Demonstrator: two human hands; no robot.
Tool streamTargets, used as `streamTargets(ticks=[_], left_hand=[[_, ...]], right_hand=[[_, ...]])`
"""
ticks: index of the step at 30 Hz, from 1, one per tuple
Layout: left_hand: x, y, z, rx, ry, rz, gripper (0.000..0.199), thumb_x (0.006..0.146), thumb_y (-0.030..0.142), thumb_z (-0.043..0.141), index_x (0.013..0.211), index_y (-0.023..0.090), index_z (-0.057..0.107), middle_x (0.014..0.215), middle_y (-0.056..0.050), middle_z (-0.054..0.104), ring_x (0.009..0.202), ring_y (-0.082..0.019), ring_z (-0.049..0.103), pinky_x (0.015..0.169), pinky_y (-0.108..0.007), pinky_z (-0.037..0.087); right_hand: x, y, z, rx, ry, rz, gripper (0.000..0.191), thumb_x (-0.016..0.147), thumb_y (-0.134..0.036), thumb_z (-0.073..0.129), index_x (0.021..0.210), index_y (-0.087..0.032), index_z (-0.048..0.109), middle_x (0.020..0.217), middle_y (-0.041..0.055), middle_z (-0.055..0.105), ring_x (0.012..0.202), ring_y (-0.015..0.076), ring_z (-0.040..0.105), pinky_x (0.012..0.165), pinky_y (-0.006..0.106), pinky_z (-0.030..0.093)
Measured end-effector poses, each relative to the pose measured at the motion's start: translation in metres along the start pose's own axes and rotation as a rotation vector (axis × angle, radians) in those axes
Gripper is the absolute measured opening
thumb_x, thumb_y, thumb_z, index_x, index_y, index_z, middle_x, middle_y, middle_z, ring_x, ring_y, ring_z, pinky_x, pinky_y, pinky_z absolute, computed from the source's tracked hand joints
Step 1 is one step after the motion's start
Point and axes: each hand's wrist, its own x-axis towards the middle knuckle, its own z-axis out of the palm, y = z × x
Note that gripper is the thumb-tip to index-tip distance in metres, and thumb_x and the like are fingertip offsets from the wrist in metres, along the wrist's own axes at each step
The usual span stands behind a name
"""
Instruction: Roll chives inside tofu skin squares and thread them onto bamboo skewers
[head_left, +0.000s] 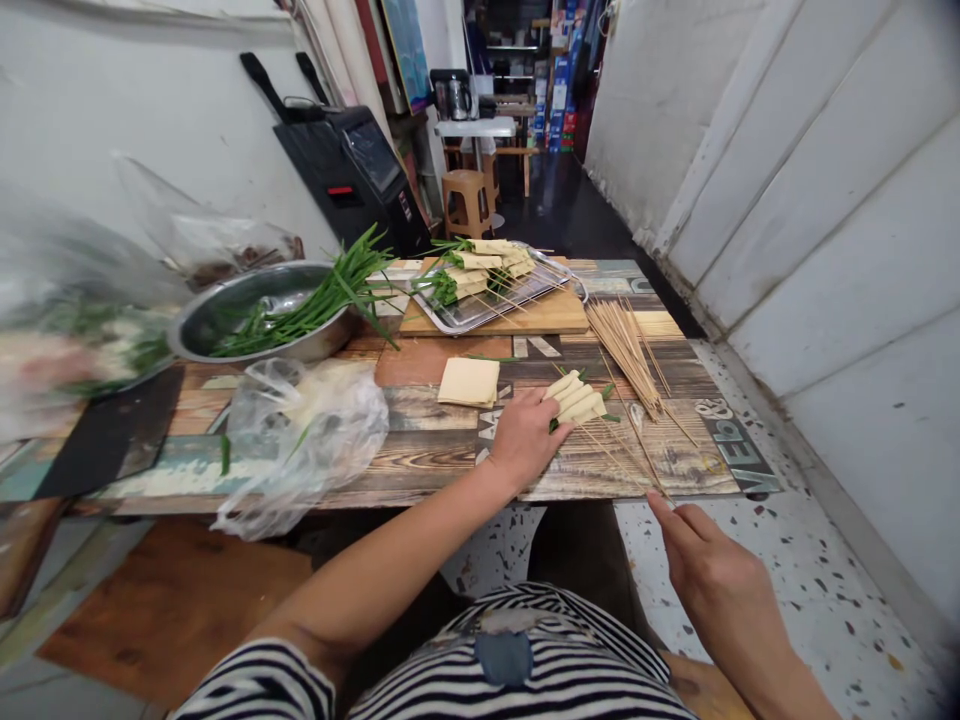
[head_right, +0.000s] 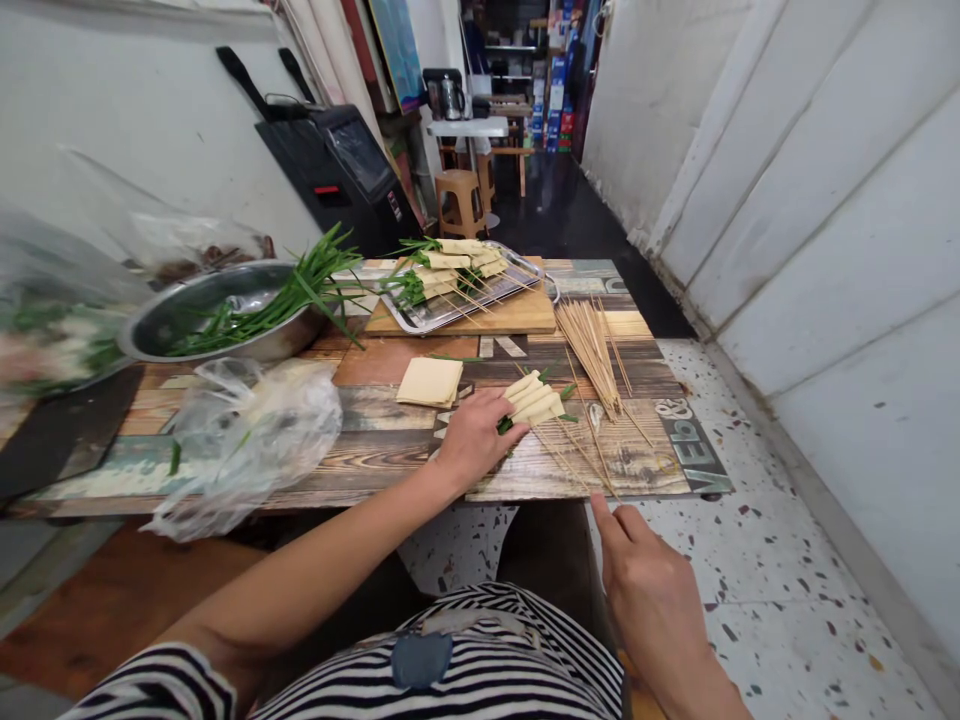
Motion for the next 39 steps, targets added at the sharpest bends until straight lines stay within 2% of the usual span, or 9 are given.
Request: streamTargets(ticks=[6, 13, 17, 30, 33, 39], left_hand=[[0.000, 0.000, 0.001, -0.038, 0.015, -0.005, 0.015, 0.079, 0.028, 0.070, 0.074, 0.019, 0.059, 0.104, -0.007, 0.065, 0.101, -0.022, 0.059, 0.089, -0.035, 0.048], [0.001, 0.001, -0.001, -0.023, 0.014, 0.020, 0.015, 0.081, 0.029, 0.067, 0.074, 0.017, 0.061, 0.095, -0.007, 0.065, 0.092, -0.021, 0.059, 0.083, -0.035, 0.049], [0.001, 0.001, 0.000, -0.012, 0.035, 0.025, 0.013, 0.079, 0.027, 0.069, 0.074, 0.016, 0.063, 0.097, -0.008, 0.066, 0.094, -0.022, 0.060, 0.084, -0.035, 0.050], [0.001, 0.003, 0.000, -0.012, 0.041, 0.021, 0.011, 0.080, 0.024, 0.067, 0.074, 0.015, 0.064, 0.097, -0.009, 0.066, 0.096, -0.022, 0.061, 0.085, -0.037, 0.051], [0.001, 0.003, 0.000, 0.000, 0.037, 0.019, 0.013, 0.081, 0.025, 0.066, 0.074, 0.015, 0.063, 0.096, -0.009, 0.066, 0.096, -0.023, 0.061, 0.085, -0.037, 0.051], [0.001, 0.003, 0.001, 0.005, 0.042, 0.030, 0.013, 0.082, 0.025, 0.065, 0.075, 0.015, 0.062, 0.095, -0.009, 0.066, 0.098, -0.023, 0.060, 0.087, -0.037, 0.051]], right_hand=[[0.012, -0.007, -0.006, -0.014, -0.007, -0.014, 0.036, 0.095, -0.017, 0.030, 0.117, -0.010, 0.057, 0.076, 0.0035, 0.060, 0.055, 0.0113, 0.056, 0.048, 0.025, 0.038], [0.026, -0.014, -0.008, -0.015, 0.022, -0.038, 0.033, 0.093, -0.012, 0.031, 0.115, -0.010, 0.056, 0.076, 0.0028, 0.060, 0.055, 0.0107, 0.056, 0.050, 0.024, 0.040], [0.033, -0.018, -0.006, -0.022, 0.050, -0.038, 0.032, 0.092, -0.009, 0.032, 0.112, -0.009, 0.057, 0.073, 0.0017, 0.059, 0.052, 0.0102, 0.056, 0.049, 0.023, 0.040], [0.036, -0.015, 0.020, 0.133, 0.107, -0.011, 0.032, 0.093, -0.011, 0.032, 0.112, -0.009, 0.058, 0.075, 0.0038, 0.062, 0.055, 0.0121, 0.058, 0.049, 0.024, 0.042], [0.038, -0.014, 0.023, 0.166, 0.124, -0.002, 0.031, 0.093, -0.011, 0.034, 0.111, -0.010, 0.059, 0.077, 0.0047, 0.063, 0.063, 0.0131, 0.061, 0.054, 0.023, 0.045], [0.042, -0.013, 0.027, 0.201, 0.133, 0.000, 0.033, 0.093, -0.010, 0.033, 0.111, -0.011, 0.060, 0.076, 0.0044, 0.063, 0.062, 0.0133, 0.060, 0.055, 0.023, 0.046]])
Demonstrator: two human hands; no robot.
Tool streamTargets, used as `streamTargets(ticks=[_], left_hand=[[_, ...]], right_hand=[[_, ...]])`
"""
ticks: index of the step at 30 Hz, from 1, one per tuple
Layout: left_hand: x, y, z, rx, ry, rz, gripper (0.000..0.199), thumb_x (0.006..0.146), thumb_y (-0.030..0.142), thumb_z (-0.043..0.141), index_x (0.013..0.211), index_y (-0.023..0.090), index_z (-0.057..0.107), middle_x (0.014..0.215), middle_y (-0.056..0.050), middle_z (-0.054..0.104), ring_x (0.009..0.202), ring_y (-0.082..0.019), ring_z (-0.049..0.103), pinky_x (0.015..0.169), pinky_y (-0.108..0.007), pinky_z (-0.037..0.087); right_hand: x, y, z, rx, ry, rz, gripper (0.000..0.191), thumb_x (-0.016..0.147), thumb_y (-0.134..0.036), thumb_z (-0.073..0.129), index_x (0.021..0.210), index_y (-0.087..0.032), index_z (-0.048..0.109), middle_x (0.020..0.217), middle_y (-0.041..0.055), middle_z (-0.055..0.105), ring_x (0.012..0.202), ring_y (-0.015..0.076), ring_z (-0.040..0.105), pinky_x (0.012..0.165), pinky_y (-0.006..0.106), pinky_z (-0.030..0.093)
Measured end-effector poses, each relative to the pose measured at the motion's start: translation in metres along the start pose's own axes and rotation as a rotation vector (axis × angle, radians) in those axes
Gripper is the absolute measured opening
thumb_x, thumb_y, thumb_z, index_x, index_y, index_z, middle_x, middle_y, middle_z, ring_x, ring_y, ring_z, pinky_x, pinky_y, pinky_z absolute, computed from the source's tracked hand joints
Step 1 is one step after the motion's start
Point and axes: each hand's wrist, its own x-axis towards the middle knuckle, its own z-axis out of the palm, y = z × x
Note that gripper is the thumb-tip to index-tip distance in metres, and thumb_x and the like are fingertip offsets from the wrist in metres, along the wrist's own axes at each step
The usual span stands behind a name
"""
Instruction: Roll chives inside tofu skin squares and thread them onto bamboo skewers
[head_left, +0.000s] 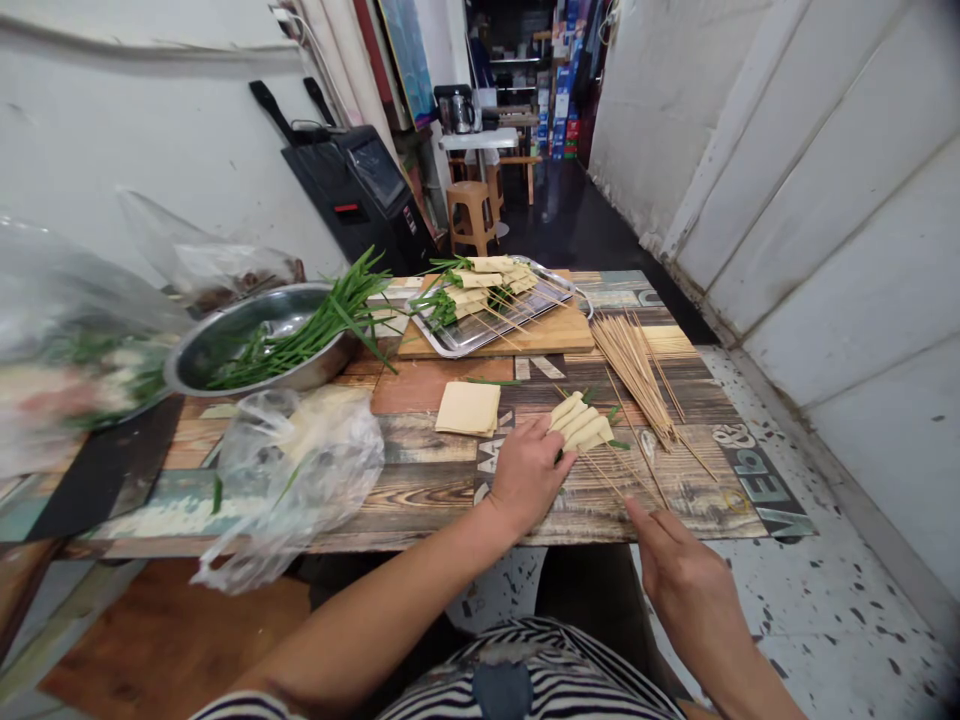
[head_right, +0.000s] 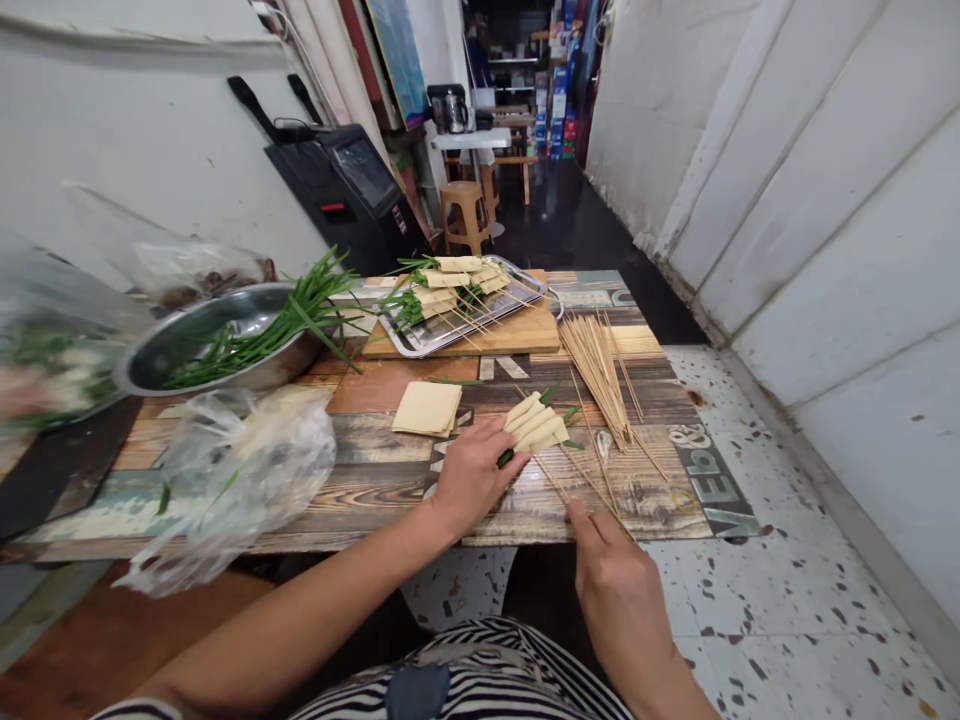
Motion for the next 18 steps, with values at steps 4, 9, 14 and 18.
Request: streamTargets(ticks=[4, 9, 14, 18], left_hand=[[0.000, -0.001, 0.001, 0.012, 0.008, 0.010, 0.014, 0.082, 0.025, 0.064, 0.073, 0.016, 0.060, 0.094, -0.009, 0.066, 0.095, -0.022, 0.060, 0.085, -0.036, 0.051], [-0.001, -0.001, 0.002, 0.030, 0.034, 0.025, 0.013, 0.082, 0.024, 0.064, 0.073, 0.016, 0.060, 0.093, -0.009, 0.066, 0.096, -0.023, 0.061, 0.086, -0.037, 0.051], [-0.002, -0.002, 0.004, 0.043, 0.033, 0.019, 0.012, 0.082, 0.025, 0.064, 0.073, 0.016, 0.061, 0.094, -0.009, 0.066, 0.097, -0.023, 0.061, 0.087, -0.036, 0.051], [0.000, -0.002, 0.003, 0.045, 0.014, 0.017, 0.013, 0.083, 0.026, 0.063, 0.074, 0.017, 0.061, 0.094, -0.008, 0.066, 0.096, -0.022, 0.060, 0.086, -0.035, 0.051]], right_hand=[[0.003, 0.001, 0.001, 0.003, 0.023, -0.001, 0.033, 0.091, -0.009, 0.035, 0.111, -0.011, 0.061, 0.079, 0.0048, 0.065, 0.065, 0.0138, 0.062, 0.057, 0.023, 0.047], [0.007, 0.003, 0.004, 0.036, 0.017, -0.005, 0.033, 0.089, -0.007, 0.036, 0.110, -0.011, 0.061, 0.082, 0.0055, 0.067, 0.069, 0.0138, 0.063, 0.060, 0.022, 0.048], [0.014, 0.004, 0.013, 0.051, 0.010, -0.024, 0.033, 0.090, -0.008, 0.035, 0.109, -0.010, 0.062, 0.083, 0.0078, 0.067, 0.072, 0.0147, 0.063, 0.064, 0.023, 0.048], [0.026, 0.000, 0.026, 0.025, -0.020, -0.008, 0.033, 0.090, -0.009, 0.036, 0.112, -0.011, 0.062, 0.079, 0.0063, 0.066, 0.066, 0.0138, 0.061, 0.058, 0.022, 0.045]])
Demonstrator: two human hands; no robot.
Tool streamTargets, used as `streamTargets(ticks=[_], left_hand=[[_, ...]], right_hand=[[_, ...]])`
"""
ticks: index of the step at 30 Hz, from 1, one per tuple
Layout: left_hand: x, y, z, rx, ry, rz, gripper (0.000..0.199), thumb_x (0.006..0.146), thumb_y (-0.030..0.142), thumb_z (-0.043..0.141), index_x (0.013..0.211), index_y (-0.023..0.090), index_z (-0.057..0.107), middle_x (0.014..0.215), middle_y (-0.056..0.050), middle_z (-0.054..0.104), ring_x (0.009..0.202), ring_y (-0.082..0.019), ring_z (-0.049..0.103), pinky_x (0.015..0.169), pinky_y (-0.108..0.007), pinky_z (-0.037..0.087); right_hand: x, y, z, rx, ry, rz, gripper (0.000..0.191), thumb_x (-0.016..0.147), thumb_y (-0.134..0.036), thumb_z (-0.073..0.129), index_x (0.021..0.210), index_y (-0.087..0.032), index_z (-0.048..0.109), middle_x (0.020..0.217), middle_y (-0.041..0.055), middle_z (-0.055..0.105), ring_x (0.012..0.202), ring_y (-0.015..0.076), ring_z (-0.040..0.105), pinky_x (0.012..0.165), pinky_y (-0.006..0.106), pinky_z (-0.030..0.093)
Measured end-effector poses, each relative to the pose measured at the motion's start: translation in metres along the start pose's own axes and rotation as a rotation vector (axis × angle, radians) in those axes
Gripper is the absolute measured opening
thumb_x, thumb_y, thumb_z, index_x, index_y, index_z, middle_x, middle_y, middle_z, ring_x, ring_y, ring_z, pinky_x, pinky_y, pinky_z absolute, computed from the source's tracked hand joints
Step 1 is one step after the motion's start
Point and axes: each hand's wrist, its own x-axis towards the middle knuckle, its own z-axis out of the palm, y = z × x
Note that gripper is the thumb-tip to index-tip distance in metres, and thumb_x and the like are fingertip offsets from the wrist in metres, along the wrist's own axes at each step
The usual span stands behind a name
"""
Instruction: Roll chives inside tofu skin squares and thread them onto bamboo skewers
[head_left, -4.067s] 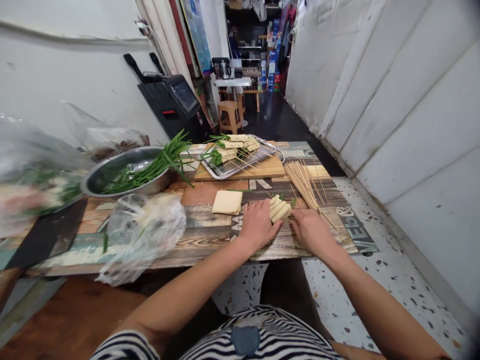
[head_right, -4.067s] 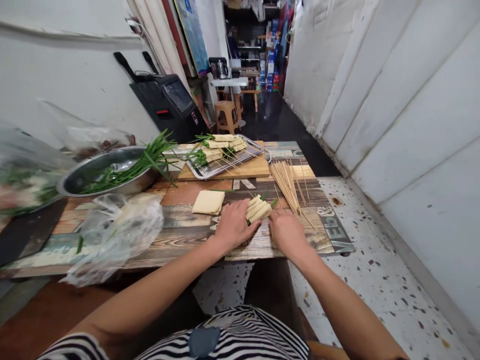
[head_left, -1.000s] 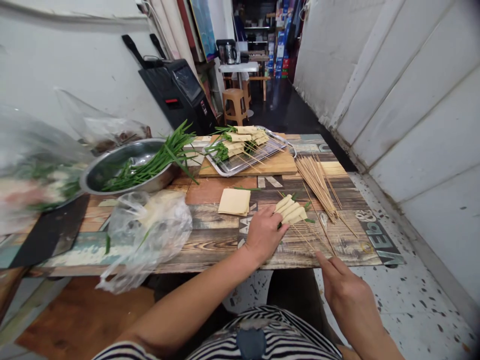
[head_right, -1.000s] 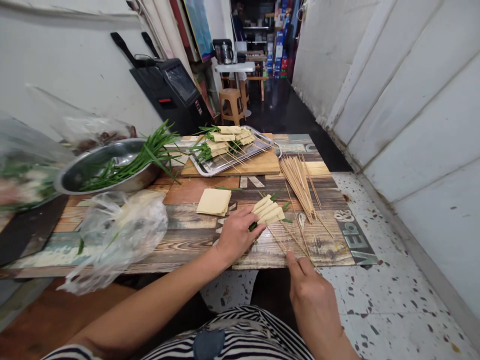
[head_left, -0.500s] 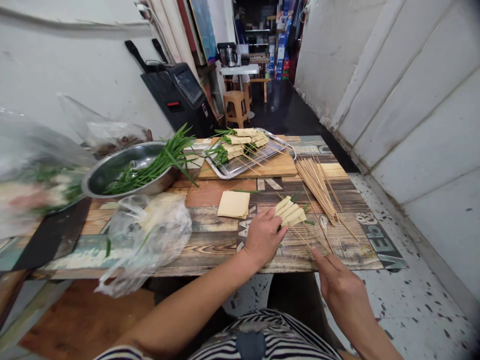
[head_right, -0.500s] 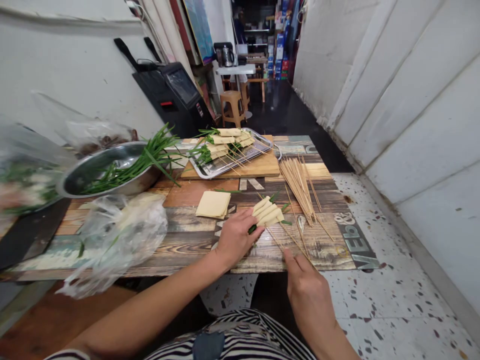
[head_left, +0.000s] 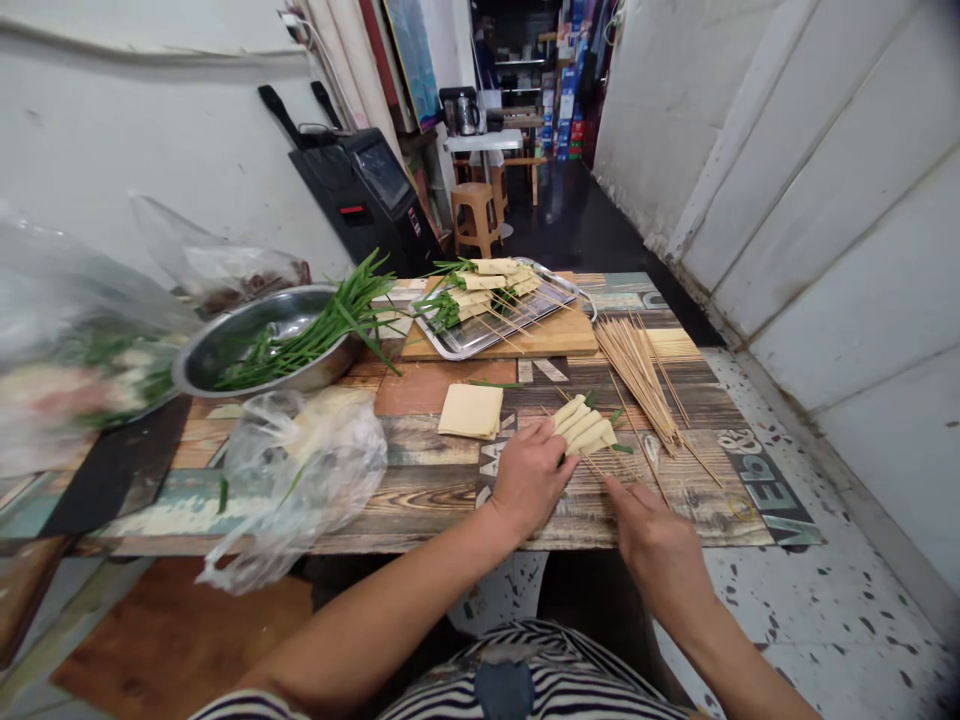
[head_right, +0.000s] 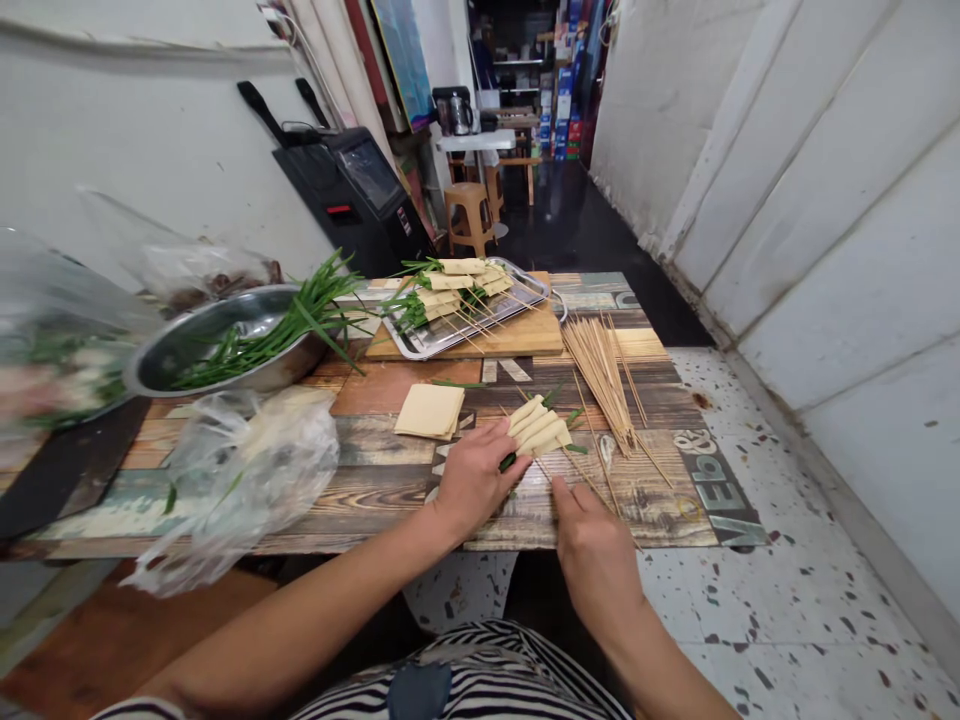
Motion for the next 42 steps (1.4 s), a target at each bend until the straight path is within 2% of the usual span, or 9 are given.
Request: streamTargets(ticks=[5, 9, 16, 18, 23, 29, 32, 36, 42], left_hand=[[-0.001, 0.004, -0.001, 0.030, -0.007, -0.011, 0.011, 0.082, 0.024, 0.062, 0.075, 0.015, 0.060, 0.094, -0.010, 0.065, 0.095, -0.023, 0.060, 0.083, -0.037, 0.051], [-0.001, 0.008, -0.001, 0.070, 0.009, -0.057, 0.009, 0.078, 0.024, 0.063, 0.078, 0.015, 0.060, 0.092, -0.010, 0.065, 0.089, -0.025, 0.060, 0.077, -0.038, 0.051], [-0.004, 0.019, -0.018, 0.026, -0.105, -0.164, 0.025, 0.076, 0.025, 0.066, 0.097, 0.013, 0.058, 0.103, -0.013, 0.063, 0.098, -0.028, 0.059, 0.084, -0.043, 0.050], [-0.013, 0.017, -0.027, -0.035, -0.021, -0.104, 0.033, 0.076, 0.025, 0.066, 0.104, 0.013, 0.055, 0.113, -0.015, 0.061, 0.105, -0.029, 0.058, 0.088, -0.044, 0.049], [-0.053, -0.005, -0.059, -0.123, 0.460, 0.222, 0.037, 0.083, 0.020, 0.057, 0.118, 0.016, 0.046, 0.121, -0.015, 0.060, 0.113, -0.024, 0.056, 0.096, -0.044, 0.046], [-0.104, -0.023, -0.083, -0.104, 0.643, 0.168, 0.044, 0.077, 0.011, 0.055, 0.121, 0.015, 0.046, 0.118, -0.017, 0.062, 0.109, -0.026, 0.059, 0.092, -0.046, 0.047], [-0.119, -0.027, -0.082, -0.134, 0.562, 0.202, 0.039, 0.077, 0.007, 0.051, 0.115, 0.016, 0.050, 0.097, -0.011, 0.069, 0.087, -0.021, 0.064, 0.081, -0.038, 0.050], [-0.131, -0.033, -0.081, -0.139, 0.413, 0.258, 0.028, 0.078, 0.009, 0.049, 0.105, 0.016, 0.052, 0.083, -0.007, 0.069, 0.070, -0.017, 0.060, 0.064, -0.032, 0.047], [-0.144, -0.043, -0.084, -0.043, 0.296, 0.363, 0.017, 0.078, 0.018, 0.047, 0.094, 0.017, 0.054, 0.066, -0.003, 0.063, 0.059, -0.015, 0.054, 0.055, -0.030, 0.038]], right_hand=[[0.011, -0.003, -0.002, -0.109, -0.032, -0.029, 0.032, 0.087, -0.006, 0.039, 0.107, -0.014, 0.063, 0.076, 0.0051, 0.064, 0.064, 0.0152, 0.058, 0.056, 0.026, 0.043], [0.006, 0.009, -0.014, -0.186, 0.052, -0.042, 0.019, 0.088, -0.023, 0.048, 0.076, -0.019, 0.062, 0.091, 0.0099, 0.062, 0.081, 0.0227, 0.058, 0.069, 0.036, 0.047], [0.003, 0.028, -0.015, 0.025, -0.050, -0.077, 0.034, 0.094, -0.029, 0.040, 0.066, -0.021, 0.057, 0.070, 0.0020, 0.055, 0.062, 0.0155, 0.058, 0.058, 0.029, 0.049], [0.006, 0.029, -0.020, 0.078, -0.076, -0.068, 0.035, 0.094, -0.029, 0.038, 0.065, -0.021, 0.057, 0.067, 0.0010, 0.055, 0.057, 0.0141, 0.058, 0.054, 0.027, 0.048], [0.024, 0.023, -0.048, 0.204, -0.078, -0.143, 0.037, 0.094, -0.031, 0.039, 0.060, -0.021, 0.050, 0.060, -0.0009, 0.052, 0.054, 0.0126, 0.055, 0.050, 0.023, 0.045], [0.110, -0.023, -0.062, 0.102, -0.018, -0.245, 0.036, 0.095, -0.035, 0.038, 0.066, -0.019, 0.052, 0.077, 0.0034, 0.052, 0.067, 0.0134, 0.052, 0.064, 0.026, 0.045], [0.186, -0.055, -0.037, -0.089, 0.038, -0.219, 0.037, 0.095, -0.033, 0.036, 0.073, -0.015, 0.060, 0.086, 0.0086, 0.053, 0.072, 0.0158, 0.052, 0.067, 0.029, 0.042], [0.268, -0.092, 0.014, -0.275, -0.118, -0.106, 0.038, 0.094, -0.023, 0.032, 0.090, -0.009, 0.067, 0.092, 0.0152, 0.056, 0.077, 0.0180, 0.055, 0.066, 0.029, 0.039], [0.288, -0.117, 0.054, -0.287, -0.246, -0.152, 0.031, 0.089, -0.023, 0.043, 0.088, -0.004, 0.068, 0.097, 0.0213, 0.059, 0.091, 0.0249, 0.054, 0.071, 0.032, 0.039]])
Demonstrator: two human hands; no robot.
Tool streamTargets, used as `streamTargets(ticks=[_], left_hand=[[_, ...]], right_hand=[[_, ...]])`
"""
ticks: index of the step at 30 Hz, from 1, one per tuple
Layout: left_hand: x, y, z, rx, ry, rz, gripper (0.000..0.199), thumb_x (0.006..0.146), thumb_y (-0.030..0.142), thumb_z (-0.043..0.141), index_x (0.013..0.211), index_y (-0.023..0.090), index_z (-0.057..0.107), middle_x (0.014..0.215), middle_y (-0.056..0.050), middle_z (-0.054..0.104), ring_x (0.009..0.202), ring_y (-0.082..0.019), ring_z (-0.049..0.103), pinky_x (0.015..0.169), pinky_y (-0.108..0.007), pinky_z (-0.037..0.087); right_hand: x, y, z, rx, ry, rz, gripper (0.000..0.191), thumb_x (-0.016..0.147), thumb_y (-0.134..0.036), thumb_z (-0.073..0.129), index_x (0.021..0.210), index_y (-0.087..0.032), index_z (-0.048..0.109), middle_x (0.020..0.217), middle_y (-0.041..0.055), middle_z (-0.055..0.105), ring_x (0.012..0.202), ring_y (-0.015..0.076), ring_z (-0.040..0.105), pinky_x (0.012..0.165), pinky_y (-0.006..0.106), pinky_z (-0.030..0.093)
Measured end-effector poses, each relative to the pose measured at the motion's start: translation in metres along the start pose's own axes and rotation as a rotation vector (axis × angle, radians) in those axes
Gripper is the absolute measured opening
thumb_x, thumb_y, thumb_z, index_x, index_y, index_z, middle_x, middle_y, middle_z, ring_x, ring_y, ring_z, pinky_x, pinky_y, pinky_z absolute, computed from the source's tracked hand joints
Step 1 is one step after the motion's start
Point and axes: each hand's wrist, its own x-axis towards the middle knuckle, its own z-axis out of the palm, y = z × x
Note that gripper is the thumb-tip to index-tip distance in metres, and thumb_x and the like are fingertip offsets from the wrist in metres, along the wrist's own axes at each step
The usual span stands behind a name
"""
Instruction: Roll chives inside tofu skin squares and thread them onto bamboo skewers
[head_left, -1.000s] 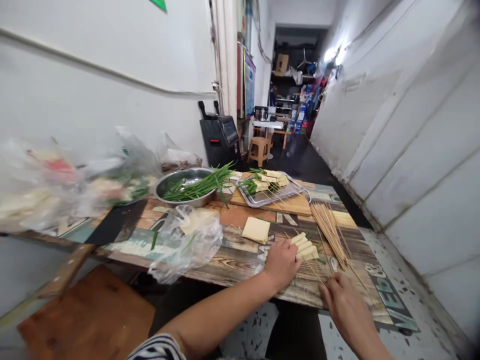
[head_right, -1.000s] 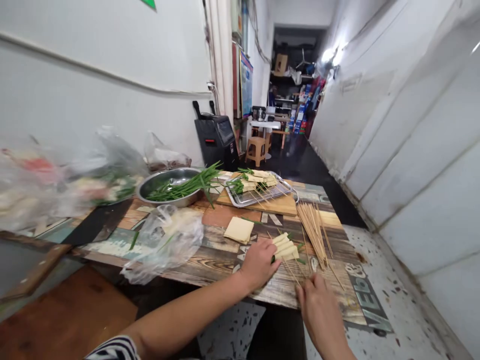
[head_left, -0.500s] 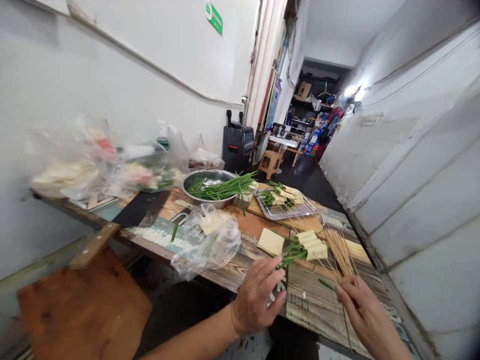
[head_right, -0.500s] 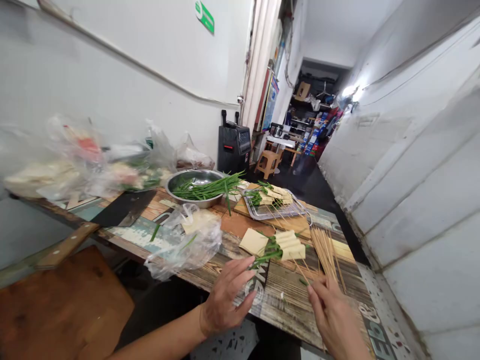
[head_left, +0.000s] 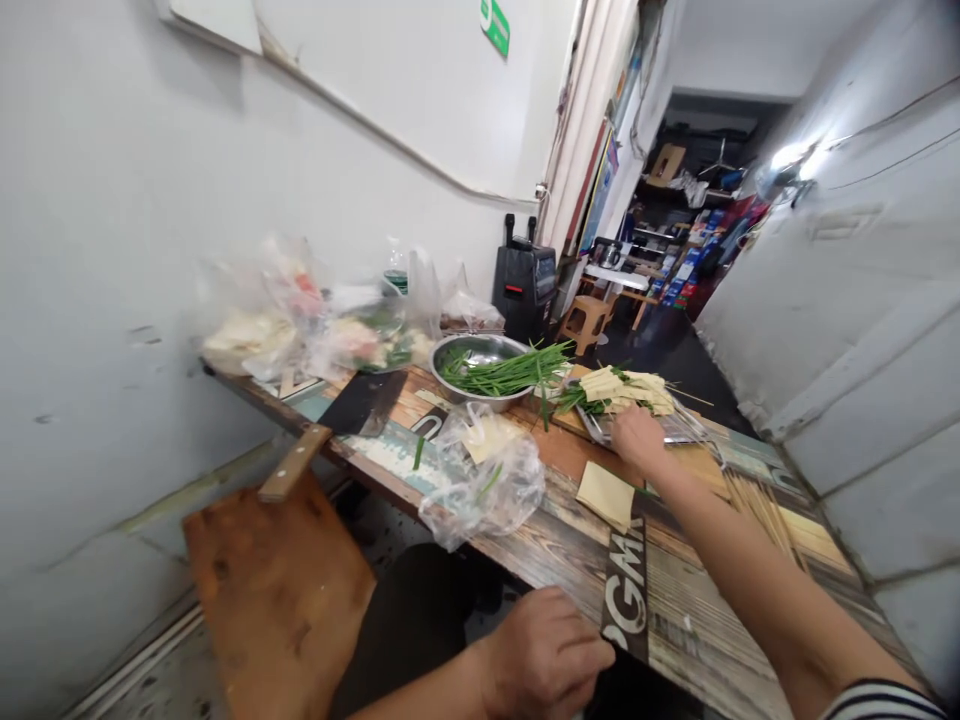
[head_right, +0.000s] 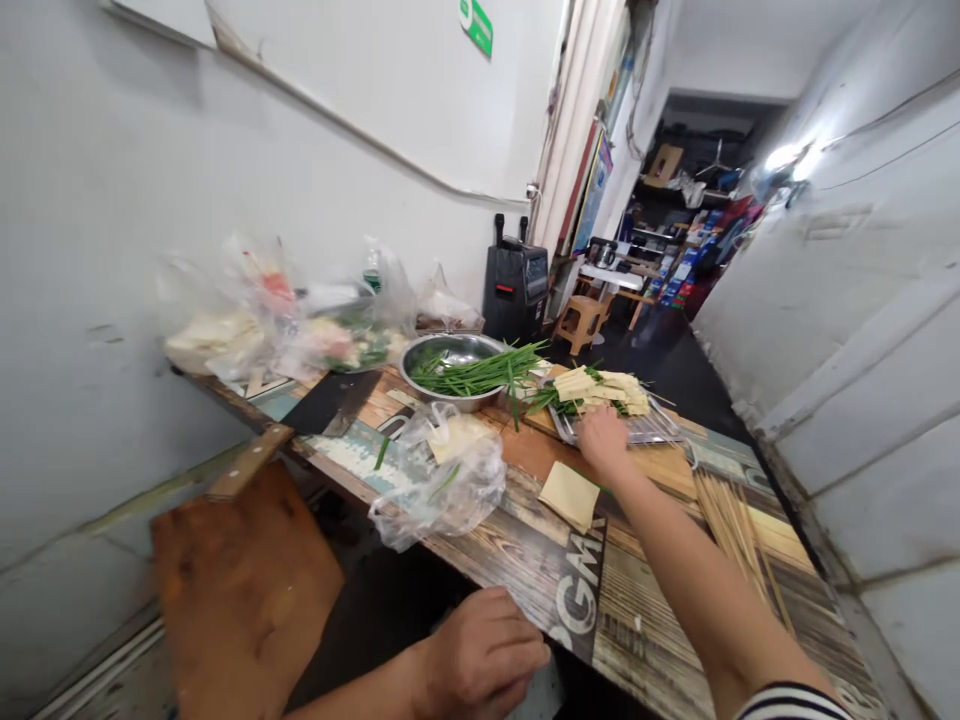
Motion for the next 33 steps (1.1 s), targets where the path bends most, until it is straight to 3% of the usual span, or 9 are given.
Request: streamTargets(ticks=[4, 7, 9, 12, 16, 20, 25, 33], left_hand=[[-0.004, -0.002, -0.007, 0.025, -0.031, -0.007, 0.019, 0.082, 0.020, 0.046, 0.098, 0.015, 0.056, 0.067, -0.003, 0.062, 0.060, -0.015, 0.053, 0.056, -0.029, 0.039], [-0.004, -0.002, -0.009, 0.017, -0.047, -0.025, 0.022, 0.084, 0.021, 0.045, 0.101, 0.014, 0.058, 0.069, -0.004, 0.063, 0.062, -0.015, 0.054, 0.058, -0.030, 0.041], [-0.004, -0.002, -0.008, 0.016, -0.058, -0.044, 0.021, 0.085, 0.019, 0.046, 0.100, 0.014, 0.059, 0.069, -0.004, 0.064, 0.062, -0.014, 0.054, 0.058, -0.030, 0.041], [-0.001, 0.001, -0.005, 0.030, -0.111, -0.071, 0.020, 0.086, 0.019, 0.046, 0.100, 0.015, 0.060, 0.069, -0.003, 0.064, 0.063, -0.014, 0.055, 0.059, -0.029, 0.040], [0.002, 0.005, -0.003, 0.050, -0.190, -0.068, 0.019, 0.086, 0.020, 0.046, 0.098, 0.015, 0.060, 0.067, -0.002, 0.063, 0.063, -0.014, 0.055, 0.058, -0.029, 0.039], [0.005, 0.007, -0.006, 0.072, -0.231, -0.066, 0.019, 0.087, 0.019, 0.045, 0.097, 0.015, 0.061, 0.065, -0.001, 0.062, 0.061, -0.014, 0.055, 0.056, -0.029, 0.038], [0.006, 0.005, -0.011, 0.106, -0.230, -0.101, 0.020, 0.087, 0.019, 0.045, 0.100, 0.015, 0.060, 0.069, -0.002, 0.065, 0.064, -0.014, 0.057, 0.058, -0.029, 0.040], [0.010, -0.004, -0.020, 0.131, -0.157, -0.155, 0.016, 0.086, 0.015, 0.048, 0.098, 0.015, 0.059, 0.066, -0.001, 0.062, 0.061, -0.013, 0.055, 0.057, -0.028, 0.039]], right_hand=[[-0.031, -0.002, -0.010, -0.023, 0.050, -0.070, 0.036, 0.092, -0.030, 0.041, 0.102, -0.003, 0.063, 0.107, 0.0228, 0.056, 0.105, 0.0302, 0.046, 0.081, 0.037, 0.037], [-0.069, -0.002, -0.011, -0.014, 0.188, -0.273, 0.035, 0.094, -0.032, 0.037, 0.099, -0.009, 0.064, 0.105, 0.0180, 0.058, 0.101, 0.0271, 0.047, 0.085, 0.038, 0.035], [-0.093, -0.002, 0.000, 0.096, 0.155, -0.390, 0.034, 0.093, -0.036, 0.042, 0.097, -0.011, 0.064, 0.100, 0.0143, 0.060, 0.095, 0.0232, 0.049, 0.083, 0.034, 0.037], [-0.116, 0.001, 0.026, 0.297, 0.052, -0.430, 0.029, 0.091, -0.034, 0.049, 0.099, -0.012, 0.066, 0.099, 0.0113, 0.061, 0.092, 0.0199, 0.052, 0.080, 0.029, 0.040], [-0.114, 0.010, 0.049, 0.526, 0.013, -0.382, 0.024, 0.089, -0.028, 0.051, 0.095, -0.015, 0.070, 0.097, 0.0084, 0.064, 0.090, 0.0179, 0.055, 0.081, 0.027, 0.041], [-0.105, 0.014, 0.050, 0.664, -0.016, -0.337, 0.022, 0.087, -0.028, 0.054, 0.087, -0.016, 0.072, 0.091, 0.0071, 0.065, 0.086, 0.0170, 0.057, 0.079, 0.027, 0.042], [-0.110, 0.007, 0.049, 0.535, 0.073, -0.359, 0.024, 0.090, -0.025, 0.050, 0.086, -0.015, 0.071, 0.092, 0.0078, 0.066, 0.088, 0.0175, 0.055, 0.080, 0.027, 0.040], [-0.111, 0.002, 0.048, 0.352, 0.072, -0.417, 0.033, 0.094, -0.031, 0.043, 0.082, -0.016, 0.071, 0.086, 0.0085, 0.065, 0.082, 0.0179, 0.052, 0.075, 0.029, 0.037]])
